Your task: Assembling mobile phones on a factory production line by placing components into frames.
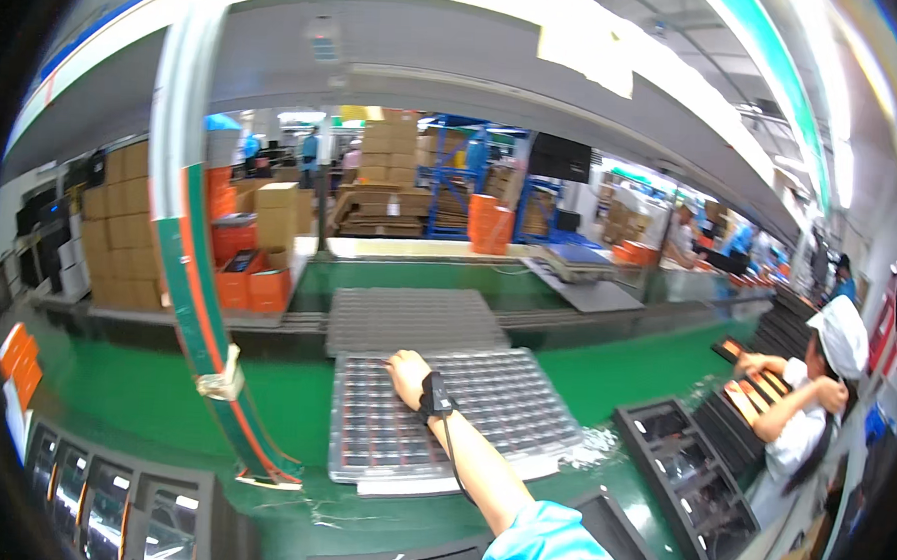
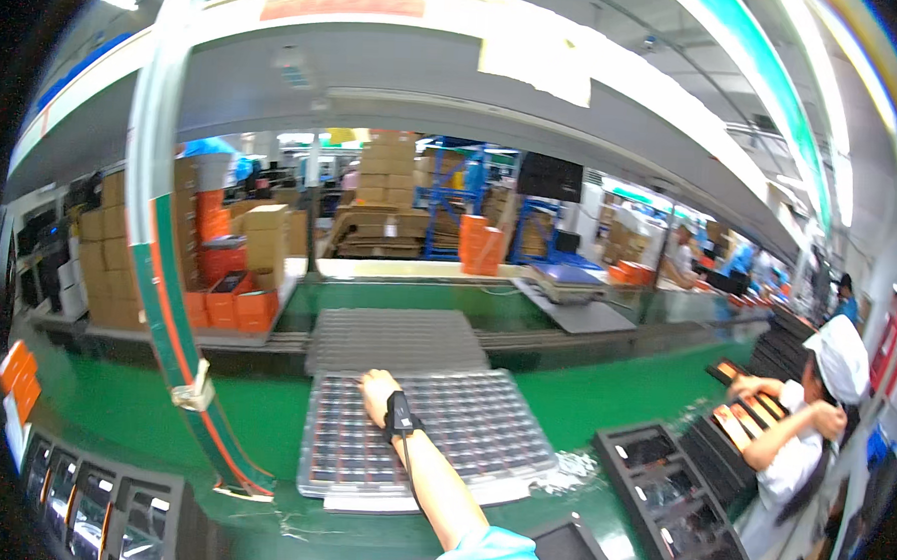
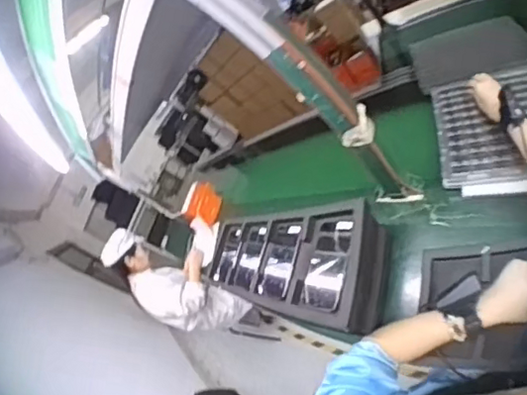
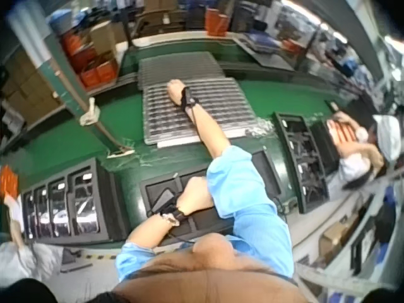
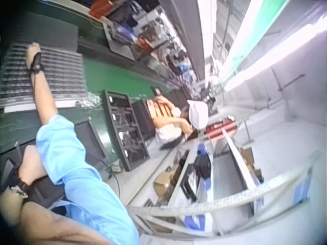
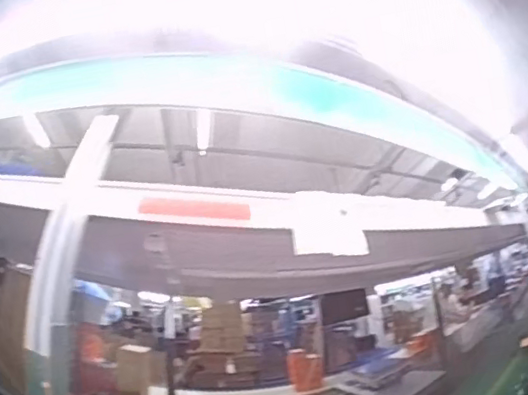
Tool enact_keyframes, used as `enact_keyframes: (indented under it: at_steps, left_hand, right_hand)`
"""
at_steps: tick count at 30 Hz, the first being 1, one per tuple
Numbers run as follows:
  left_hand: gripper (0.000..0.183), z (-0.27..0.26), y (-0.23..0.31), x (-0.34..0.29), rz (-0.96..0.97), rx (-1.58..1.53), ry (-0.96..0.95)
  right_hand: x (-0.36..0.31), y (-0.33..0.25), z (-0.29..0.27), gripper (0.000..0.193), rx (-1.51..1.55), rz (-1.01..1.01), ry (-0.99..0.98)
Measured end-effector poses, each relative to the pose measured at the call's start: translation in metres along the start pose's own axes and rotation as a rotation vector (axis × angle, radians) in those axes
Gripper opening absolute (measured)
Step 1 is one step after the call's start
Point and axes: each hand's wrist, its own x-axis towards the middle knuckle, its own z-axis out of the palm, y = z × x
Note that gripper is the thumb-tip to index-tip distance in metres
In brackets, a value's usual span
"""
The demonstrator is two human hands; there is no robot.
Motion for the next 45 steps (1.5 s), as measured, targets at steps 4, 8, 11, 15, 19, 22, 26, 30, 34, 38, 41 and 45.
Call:
enact_keyframes:
  at_steps: [4, 8, 11, 15, 19, 22, 26, 30, 34, 38, 41, 45]
  left_hand:
    - [0.082, -0.014, 0.012, 0.004, 0.086, 0.240, -0.172]
    - [0.077, -0.016, 0.019, -0.002, 0.101, 0.247, -0.197]
    - [0.072, -0.016, 0.031, -0.003, 0.054, 0.233, -0.205]
    - [0.047, 0.000, 0.030, -0.009, -0.039, 0.142, -0.018]
    - [0.028, 0.002, 0.025, -0.006, -0.100, 0.069, 0.051]
    - [0.025, 0.003, 0.026, -0.003, -0.123, 0.021, 0.063]
    - [0.023, 0.003, 0.028, -0.005, -0.181, -0.029, 0.128]
    - [0.020, 0.009, 0.026, -0.003, -0.133, -0.071, 0.159]
    - [0.020, 0.011, 0.020, -0.007, -0.144, -0.101, 0.157]
    - [0.020, 0.006, 0.023, -0.007, -0.145, -0.100, 0.131]
    - [0.020, 0.006, 0.023, -0.007, -0.131, -0.113, 0.123]
    - [0.018, 0.004, 0.028, -0.005, -0.115, -0.127, 0.147]
  right_hand:
    - [-0.036, -0.016, -0.085, 0.018, 0.307, 0.023, 0.049]
    - [-0.110, -0.065, -0.202, 0.019, 0.605, 0.165, -0.140]
    - [-0.169, -0.102, -0.283, 0.018, 0.557, 0.092, -0.154]
    - [-0.226, -0.146, -0.332, 0.020, 0.620, 0.054, -0.136]
    - [-0.253, -0.180, -0.327, 0.013, 0.695, 0.120, -0.075]
    - [-0.253, -0.183, -0.324, 0.014, 0.753, 0.178, -0.096]
    - [-0.255, -0.182, -0.324, 0.016, 0.869, 0.257, -0.107]
    - [-0.266, -0.179, -0.331, 0.022, 0.788, 0.208, -0.101]
    - [-0.266, -0.180, -0.332, 0.026, 0.815, 0.205, -0.114]
    - [-0.266, -0.181, -0.332, 0.027, 0.848, 0.228, -0.121]
    - [-0.267, -0.182, -0.333, 0.027, 0.857, 0.258, -0.138]
    - [-0.263, -0.185, -0.336, 0.026, 0.815, 0.258, -0.113]
